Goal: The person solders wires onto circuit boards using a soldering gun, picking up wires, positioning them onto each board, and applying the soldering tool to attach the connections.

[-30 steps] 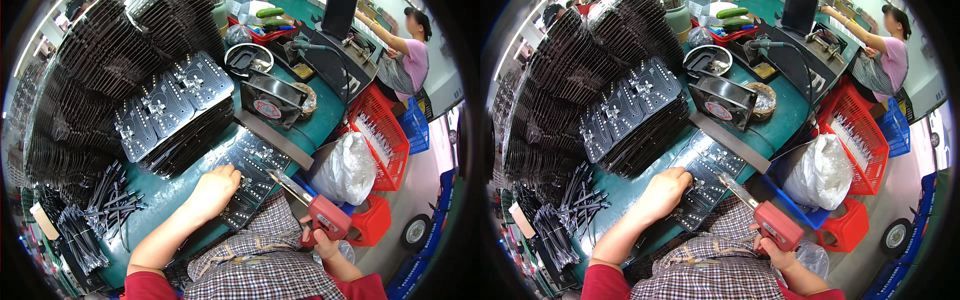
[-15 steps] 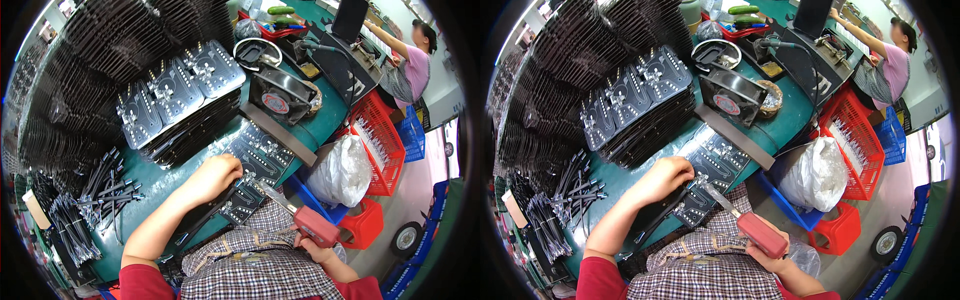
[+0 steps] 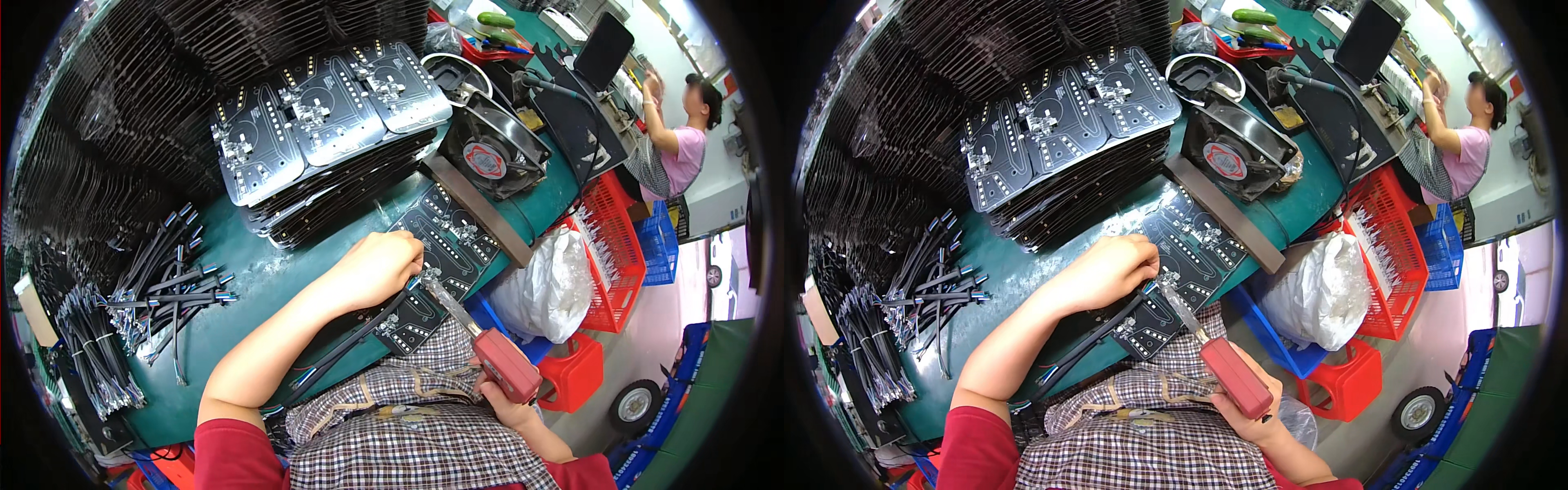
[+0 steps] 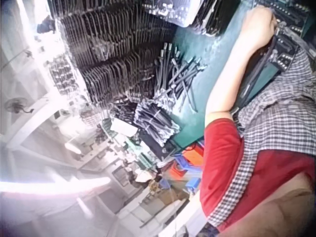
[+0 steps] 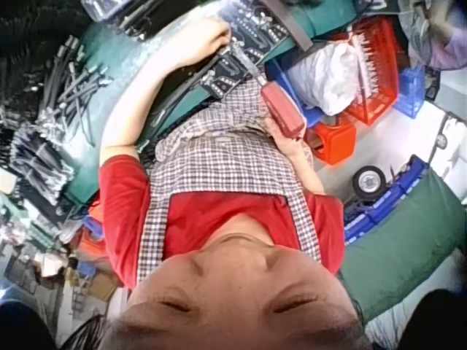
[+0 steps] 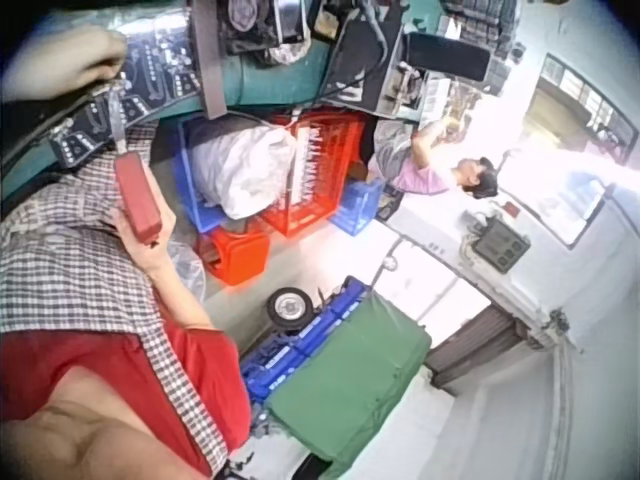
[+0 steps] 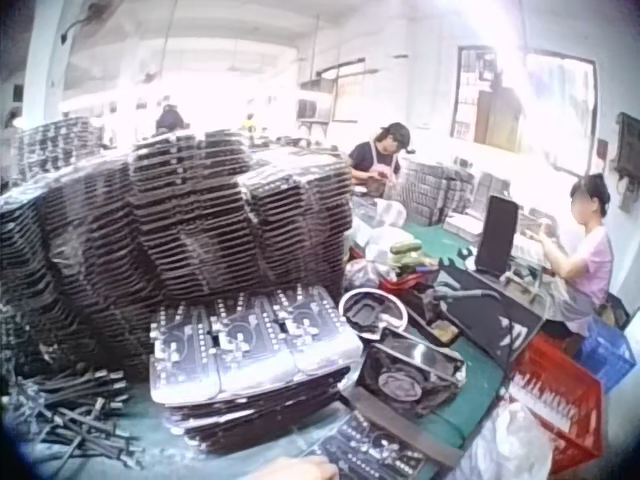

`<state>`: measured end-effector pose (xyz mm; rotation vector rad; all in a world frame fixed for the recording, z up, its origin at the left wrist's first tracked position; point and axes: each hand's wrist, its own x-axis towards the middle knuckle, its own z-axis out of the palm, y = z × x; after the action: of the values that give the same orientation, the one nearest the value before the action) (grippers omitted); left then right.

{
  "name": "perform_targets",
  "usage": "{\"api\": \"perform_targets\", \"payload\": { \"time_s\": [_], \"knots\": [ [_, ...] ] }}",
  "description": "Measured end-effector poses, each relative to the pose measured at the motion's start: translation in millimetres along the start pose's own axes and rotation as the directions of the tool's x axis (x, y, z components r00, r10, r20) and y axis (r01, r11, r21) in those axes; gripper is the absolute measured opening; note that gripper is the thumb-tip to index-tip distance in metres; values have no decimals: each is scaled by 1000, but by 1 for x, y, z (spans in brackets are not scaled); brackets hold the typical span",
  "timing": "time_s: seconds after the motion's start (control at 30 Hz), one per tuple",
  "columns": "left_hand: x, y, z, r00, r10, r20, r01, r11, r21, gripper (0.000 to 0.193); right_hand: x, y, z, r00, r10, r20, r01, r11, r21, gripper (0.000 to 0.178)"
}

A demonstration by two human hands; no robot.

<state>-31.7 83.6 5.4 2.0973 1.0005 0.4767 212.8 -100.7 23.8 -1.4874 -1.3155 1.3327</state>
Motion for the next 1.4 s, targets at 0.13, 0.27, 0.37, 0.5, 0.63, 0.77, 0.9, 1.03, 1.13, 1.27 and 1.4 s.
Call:
{"api": "perform_targets", "payload": {
  "time_s": [0.13,0.27,0.37,0.5,0.63,0.77,0.9,1.03,1.13,1.27,1.4],
  "knots": [
    [1,-2,0,1000,6,6,-6,1000,-13,13,1,-4,3,1000,-24,5,25,1000,-17,65],
    [0,-5,2,1000,17,-4,-18,1000,-12,13,2,-8,7,997,-82,-8,81,989,-121,65],
    [-1,-5,3,1000,11,-9,-11,1000,-17,13,0,-8,8,998,-53,-21,50,989,-140,65],
    [0,-5,4,1000,16,-16,-16,1000,-8,13,-1,-9,10,999,-22,-38,19,997,-78,65],
    [0,-6,5,1000,15,-20,-15,1000,-11,13,2,-12,11,997,-74,-34,71,993,-97,65],
    [0,-5,4,1000,-14,-27,13,999,-37,13,-4,-1,10,997,-39,-65,41,999,35,63],
    [0,-5,5,999,-44,-26,42,997,-63,14,-1,-7,10,999,-31,-32,32,999,12,62],
    [1,-4,4,998,-57,-24,55,996,-74,14,1,-8,11,999,-23,-34,23,1000,-12,63],
    [1,-2,3,998,-63,-25,61,995,-75,14,2,-9,12,999,-15,-36,15,1000,-3,64],
    [1,-1,3,998,-57,-21,55,996,-73,15,3,-6,11,999,-25,-27,24,999,-23,63],
    [1,-3,4,997,-71,-22,69,995,-76,14,5,-9,13,999,-35,-32,35,999,-15,63]
  ]
}}
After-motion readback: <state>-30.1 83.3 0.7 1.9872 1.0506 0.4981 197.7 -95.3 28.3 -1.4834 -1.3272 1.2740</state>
